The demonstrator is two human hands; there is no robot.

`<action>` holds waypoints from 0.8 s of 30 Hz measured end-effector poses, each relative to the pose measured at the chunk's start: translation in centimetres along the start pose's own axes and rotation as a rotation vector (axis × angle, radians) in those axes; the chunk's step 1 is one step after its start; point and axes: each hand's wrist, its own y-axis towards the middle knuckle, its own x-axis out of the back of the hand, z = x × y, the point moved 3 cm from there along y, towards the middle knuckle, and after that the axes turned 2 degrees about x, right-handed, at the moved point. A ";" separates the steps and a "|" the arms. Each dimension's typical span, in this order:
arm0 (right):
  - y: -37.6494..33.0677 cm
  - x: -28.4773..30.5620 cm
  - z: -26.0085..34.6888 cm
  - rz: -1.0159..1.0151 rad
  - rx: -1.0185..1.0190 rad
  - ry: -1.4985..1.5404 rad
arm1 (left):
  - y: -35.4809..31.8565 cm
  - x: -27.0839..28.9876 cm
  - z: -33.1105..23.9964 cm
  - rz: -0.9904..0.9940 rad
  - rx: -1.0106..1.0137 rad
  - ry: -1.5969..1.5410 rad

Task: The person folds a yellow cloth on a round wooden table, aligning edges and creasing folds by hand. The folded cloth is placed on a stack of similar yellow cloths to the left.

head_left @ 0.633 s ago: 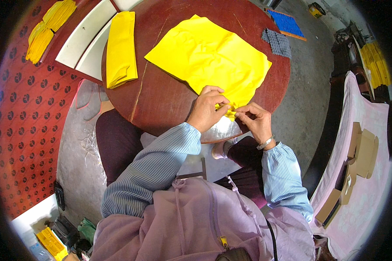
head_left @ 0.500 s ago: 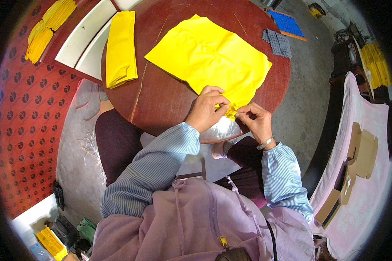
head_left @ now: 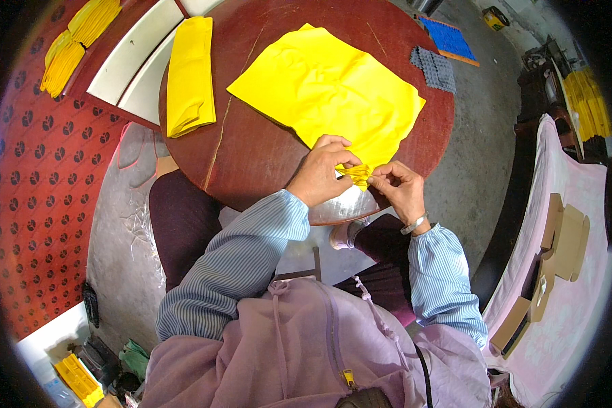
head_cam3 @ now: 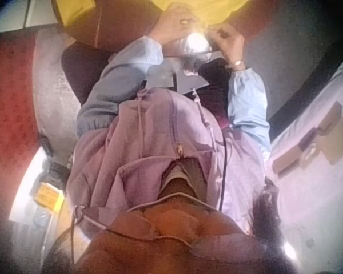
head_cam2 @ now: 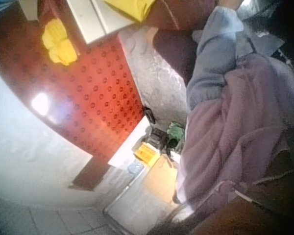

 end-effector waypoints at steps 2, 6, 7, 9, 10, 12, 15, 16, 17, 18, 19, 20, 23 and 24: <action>0.0 0.0 0.0 -0.003 0.004 -0.016 | 0.0 0.0 0.0 0.002 -0.003 -0.008; 0.0 0.1 0.1 -0.010 0.002 -0.053 | -0.1 -0.1 0.1 0.007 0.001 0.015; 0.0 0.1 0.2 -0.010 0.017 -0.054 | -0.1 -0.1 0.1 -0.006 -0.009 0.018; 0.0 0.1 0.0 -0.001 -0.005 -0.050 | 0.0 -0.2 0.1 -0.033 -0.028 0.024; 0.0 0.0 0.0 0.005 -0.003 -0.056 | 0.1 -0.3 0.1 -0.052 -0.026 0.031; 0.0 -0.1 -0.1 -0.012 -0.001 -0.002 | 0.1 -0.6 0.1 -0.077 -0.001 0.048; -0.2 -0.3 -0.2 -0.023 0.021 0.059 | 0.0 -0.8 0.0 -0.116 0.023 0.045; -0.3 -0.3 -0.2 -0.019 0.024 0.091 | 0.0 -0.8 0.0 -0.112 0.029 0.044; -0.3 -0.2 -0.2 -0.019 0.026 0.073 | 0.0 -0.8 0.1 -0.107 0.035 0.042; -0.4 -0.2 -0.2 -0.014 0.023 0.068 | 0.0 -0.8 0.1 -0.105 0.042 0.040; -0.4 -0.3 -0.2 -0.004 0.022 0.078 | 0.0 -0.8 0.1 -0.100 0.045 0.042; -0.4 -0.2 -0.2 -0.007 0.016 0.055 | 0.0 -0.8 0.1 -0.097 0.049 0.043; -0.4 -0.2 -0.2 -0.008 0.017 0.031 | 0.1 -0.8 0.0 -0.099 0.054 0.045; -0.4 -0.2 -0.2 -0.011 0.029 0.026 | 0.1 -0.9 0.1 -0.095 0.061 0.044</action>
